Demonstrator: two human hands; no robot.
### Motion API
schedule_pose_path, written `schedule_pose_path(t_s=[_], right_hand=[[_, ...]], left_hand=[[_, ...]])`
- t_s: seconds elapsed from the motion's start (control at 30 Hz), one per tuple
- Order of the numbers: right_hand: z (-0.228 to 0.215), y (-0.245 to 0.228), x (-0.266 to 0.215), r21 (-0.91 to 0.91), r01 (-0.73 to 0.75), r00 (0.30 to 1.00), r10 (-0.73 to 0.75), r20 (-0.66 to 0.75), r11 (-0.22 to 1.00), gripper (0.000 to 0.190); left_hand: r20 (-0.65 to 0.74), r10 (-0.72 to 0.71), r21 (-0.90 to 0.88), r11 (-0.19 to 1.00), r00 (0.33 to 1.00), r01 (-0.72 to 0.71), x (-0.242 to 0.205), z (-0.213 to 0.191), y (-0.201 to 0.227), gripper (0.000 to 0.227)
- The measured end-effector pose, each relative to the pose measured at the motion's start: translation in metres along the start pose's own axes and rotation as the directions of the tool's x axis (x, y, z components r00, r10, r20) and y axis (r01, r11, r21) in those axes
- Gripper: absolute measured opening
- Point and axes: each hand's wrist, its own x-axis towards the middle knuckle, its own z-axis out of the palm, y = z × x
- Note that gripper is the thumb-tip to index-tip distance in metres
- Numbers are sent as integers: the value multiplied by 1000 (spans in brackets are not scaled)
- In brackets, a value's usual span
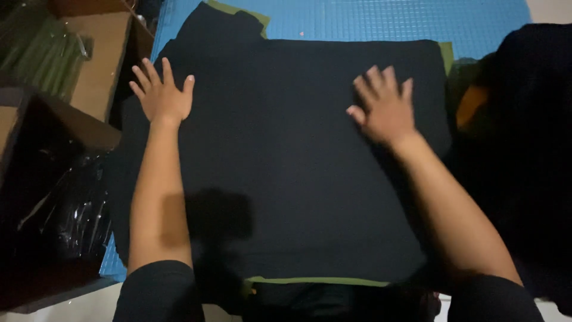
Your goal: Folding a black graphic t-shirt on a blue work mat.
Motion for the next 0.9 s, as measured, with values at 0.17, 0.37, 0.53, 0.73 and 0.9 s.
schedule_pose_path(t_s=[0.17, 0.37, 0.53, 0.73, 0.9], right_hand=[[-39, -31, -53, 80, -238, 929, 203, 310, 968, 79], [-53, -23, -128, -37, -294, 904, 291, 312, 955, 75], [-38, -14, -183, -35, -253, 915, 251, 315, 967, 72], [-53, -27, -261, -67, -180, 974, 188, 126, 981, 70], [-97, -42, -312, 223, -184, 968, 136, 212, 957, 80]], left_hand=[[-439, 433, -93, 850, 787, -519, 3, 26, -12, 55], [-479, 730, -10, 552, 489, -834, -36, 49, 60, 49], [-206, 956, -98, 194, 210, -976, -162, 33, 166, 60], [164, 980, -86, 126, 111, -988, -192, 60, 246, 78], [212, 936, -83, 303, 280, -949, -182, 61, 308, 76]])
